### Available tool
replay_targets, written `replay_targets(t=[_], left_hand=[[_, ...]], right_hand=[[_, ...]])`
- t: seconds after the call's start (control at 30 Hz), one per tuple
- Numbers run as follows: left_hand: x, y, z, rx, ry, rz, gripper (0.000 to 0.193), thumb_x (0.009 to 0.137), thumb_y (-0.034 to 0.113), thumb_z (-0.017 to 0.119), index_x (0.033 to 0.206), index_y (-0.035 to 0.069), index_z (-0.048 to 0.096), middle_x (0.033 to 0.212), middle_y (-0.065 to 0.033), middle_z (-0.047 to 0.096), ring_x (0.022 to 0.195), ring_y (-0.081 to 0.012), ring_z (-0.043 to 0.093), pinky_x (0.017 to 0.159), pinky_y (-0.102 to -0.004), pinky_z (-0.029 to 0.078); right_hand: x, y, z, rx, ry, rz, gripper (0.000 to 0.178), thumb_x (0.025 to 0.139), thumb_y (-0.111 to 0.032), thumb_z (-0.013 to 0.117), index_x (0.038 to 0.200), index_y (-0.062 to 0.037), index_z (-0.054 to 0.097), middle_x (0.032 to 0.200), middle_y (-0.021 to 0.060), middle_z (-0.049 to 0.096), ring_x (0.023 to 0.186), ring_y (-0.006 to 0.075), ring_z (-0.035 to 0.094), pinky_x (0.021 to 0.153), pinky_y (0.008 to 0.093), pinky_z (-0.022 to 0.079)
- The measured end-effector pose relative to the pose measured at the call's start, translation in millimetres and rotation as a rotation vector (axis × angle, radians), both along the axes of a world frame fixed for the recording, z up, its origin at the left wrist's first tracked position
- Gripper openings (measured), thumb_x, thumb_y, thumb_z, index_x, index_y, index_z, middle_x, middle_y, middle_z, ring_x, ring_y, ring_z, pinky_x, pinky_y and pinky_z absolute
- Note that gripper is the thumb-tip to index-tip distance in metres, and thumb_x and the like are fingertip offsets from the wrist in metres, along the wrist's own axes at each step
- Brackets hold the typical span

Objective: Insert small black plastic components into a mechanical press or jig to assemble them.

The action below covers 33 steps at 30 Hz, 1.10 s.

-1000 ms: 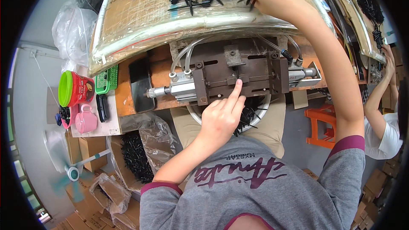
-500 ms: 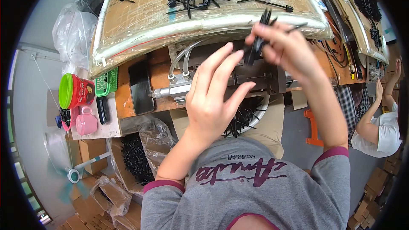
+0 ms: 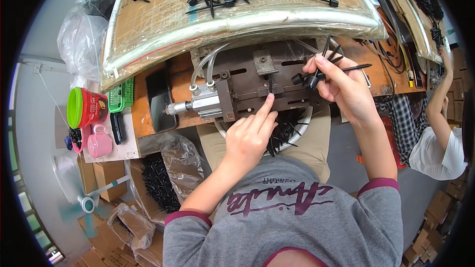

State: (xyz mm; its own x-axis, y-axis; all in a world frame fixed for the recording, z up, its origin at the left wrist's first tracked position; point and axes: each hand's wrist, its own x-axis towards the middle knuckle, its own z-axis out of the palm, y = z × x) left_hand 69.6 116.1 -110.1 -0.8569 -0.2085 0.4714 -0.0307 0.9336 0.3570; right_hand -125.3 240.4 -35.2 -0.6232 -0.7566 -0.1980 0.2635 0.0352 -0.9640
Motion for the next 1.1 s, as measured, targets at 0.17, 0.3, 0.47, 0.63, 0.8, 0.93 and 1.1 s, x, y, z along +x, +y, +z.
replay_targets(t=[0.17, 0.3, 0.47, 0.63, 0.8, 0.93, 1.1], left_hand=[[-12, -1, -3, -0.104, -0.013, 0.001, 0.029, 0.072, 0.016, 0.084, 0.097, 0.006, 0.074, 0.123, -0.0115, 0.072, 0.066, -0.0157, 0.068, 0.062, -0.0265, 0.051], [-12, -2, 2, -0.032, -0.003, -0.009, 0.032, 0.072, 0.019, 0.086, 0.098, 0.006, 0.074, 0.118, -0.0115, 0.073, 0.068, -0.0164, 0.069, 0.063, -0.0272, 0.052], [-17, 5, 33, 0.498, 0.28, -0.131, 0.026, 0.079, 0.012, 0.082, 0.1, 0.0, 0.07, 0.106, -0.0121, 0.072, 0.085, -0.0245, 0.071, 0.067, -0.0334, 0.055], [-9, 3, 38, 0.397, 0.155, -0.213, 0.036, 0.076, 0.002, 0.083, 0.111, 0.001, 0.072, 0.104, -0.0141, 0.069, 0.085, -0.0231, 0.07, 0.071, -0.0323, 0.057], [3, 7, 20, 0.325, 0.109, -0.113, 0.033, 0.078, -0.001, 0.08, 0.109, -0.002, 0.07, 0.121, -0.0175, 0.065, 0.09, -0.0248, 0.07, 0.075, -0.0347, 0.058], [1, 6, 1, 0.077, 0.02, -0.036, 0.026, 0.08, 0.007, 0.079, 0.104, -0.001, 0.071, 0.132, -0.0177, 0.064, 0.081, -0.0214, 0.07, 0.072, -0.0325, 0.057], [-7, 3, -3, -0.133, -0.062, -0.015, 0.028, 0.081, 0.016, 0.079, 0.104, 0.002, 0.071, 0.13, -0.0155, 0.067, 0.069, -0.0171, 0.068, 0.062, -0.0282, 0.054]], right_hand=[[9, 7, -2, 0.105, 0.106, 0.05, 0.021, 0.101, -0.021, 0.064, 0.098, -0.0005, 0.064, 0.089, 0.0078, 0.069, 0.047, 0.0037, 0.045, 0.043, 0.0179, 0.033], [13, 4, -1, 0.152, 0.071, 0.049, 0.025, 0.097, -0.024, 0.071, 0.09, -0.0015, 0.064, 0.08, 0.0045, 0.065, 0.042, 0.0039, 0.046, 0.039, 0.0192, 0.031], [28, -2, -6, 0.245, 0.103, 0.218, 0.029, 0.1, -0.028, 0.066, 0.086, -0.003, 0.064, 0.066, -0.0003, 0.061, 0.042, 0.0042, 0.05, 0.038, 0.0217, 0.033], [27, -4, -10, 0.215, -0.013, 0.264, 0.027, 0.102, -0.025, 0.063, 0.087, -0.0023, 0.062, 0.069, 0.0019, 0.062, 0.043, 0.0047, 0.049, 0.039, 0.0209, 0.034], [22, 3, -11, 0.136, 0.141, 0.061, 0.027, 0.103, -0.027, 0.063, 0.09, -0.0024, 0.061, 0.075, 0.0036, 0.063, 0.045, 0.0045, 0.048, 0.042, 0.0201, 0.034], [21, 4, -9, 0.113, 0.075, 0.011, 0.026, 0.103, -0.028, 0.063, 0.093, -0.0035, 0.061, 0.076, 0.0049, 0.064, 0.045, 0.0049, 0.049, 0.042, 0.0193, 0.034], [19, 9, -10, 0.083, 0.045, 0.017, 0.025, 0.103, -0.028, 0.062, 0.093, -0.0046, 0.06, 0.077, 0.0052, 0.065, 0.046, 0.0048, 0.048, 0.042, 0.0189, 0.033]])
